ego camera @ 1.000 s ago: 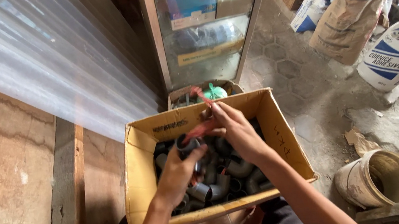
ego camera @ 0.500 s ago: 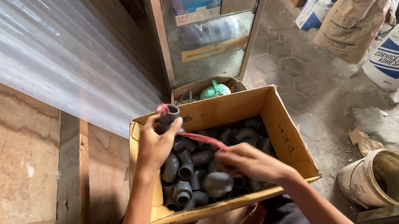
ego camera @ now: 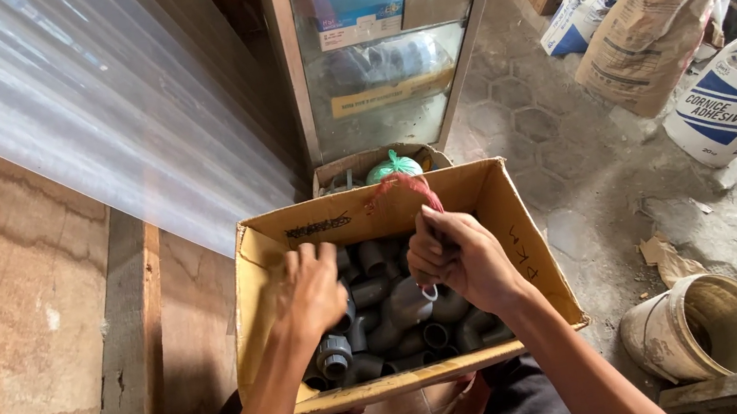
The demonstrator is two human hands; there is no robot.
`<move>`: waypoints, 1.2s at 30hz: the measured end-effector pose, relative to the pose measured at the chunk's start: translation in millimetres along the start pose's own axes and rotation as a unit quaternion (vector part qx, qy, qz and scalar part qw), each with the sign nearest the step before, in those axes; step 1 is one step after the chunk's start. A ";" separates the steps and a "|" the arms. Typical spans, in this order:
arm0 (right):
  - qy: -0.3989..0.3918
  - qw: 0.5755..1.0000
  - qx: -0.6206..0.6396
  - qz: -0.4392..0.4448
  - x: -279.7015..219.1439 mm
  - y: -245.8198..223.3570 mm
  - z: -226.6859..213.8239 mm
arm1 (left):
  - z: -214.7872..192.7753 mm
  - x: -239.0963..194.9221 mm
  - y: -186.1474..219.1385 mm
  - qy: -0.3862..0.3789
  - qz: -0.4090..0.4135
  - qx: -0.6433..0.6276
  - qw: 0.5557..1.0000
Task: Bundling PVC pipe elbows together using a red plastic string
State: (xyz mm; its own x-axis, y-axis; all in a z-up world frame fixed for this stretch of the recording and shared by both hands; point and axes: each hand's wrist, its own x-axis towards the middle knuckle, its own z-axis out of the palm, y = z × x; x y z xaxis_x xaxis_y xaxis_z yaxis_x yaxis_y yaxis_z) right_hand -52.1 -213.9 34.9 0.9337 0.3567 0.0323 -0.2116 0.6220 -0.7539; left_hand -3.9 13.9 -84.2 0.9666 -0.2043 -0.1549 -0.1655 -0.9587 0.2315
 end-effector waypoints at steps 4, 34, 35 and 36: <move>0.006 1.000 0.015 0.003 15.8 -3.2 10.1 | -79.0 -54.7 49.8 -0.126 0.126 -0.165 0.970; 0.057 0.956 -0.158 0.239 8.3 34.9 -17.0 | -58.6 -60.2 86.3 0.095 0.005 -0.661 0.744; 0.056 0.958 -0.175 0.220 5.9 51.6 -35.4 | -54.8 -57.1 83.5 0.122 -0.002 -0.682 0.721; 0.055 0.959 -0.191 0.201 3.3 68.5 -53.6 | -51.1 -54.0 80.7 0.149 -0.009 -0.701 0.698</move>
State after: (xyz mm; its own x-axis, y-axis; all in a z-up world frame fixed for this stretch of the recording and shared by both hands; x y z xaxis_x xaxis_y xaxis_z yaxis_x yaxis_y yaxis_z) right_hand -48.0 -207.4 -51.8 0.8282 0.4253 -0.3650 -0.4592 0.1415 -0.8770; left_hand -59.5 -42.3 -8.1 0.9984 0.0549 -0.0117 -0.0005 0.2169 0.9762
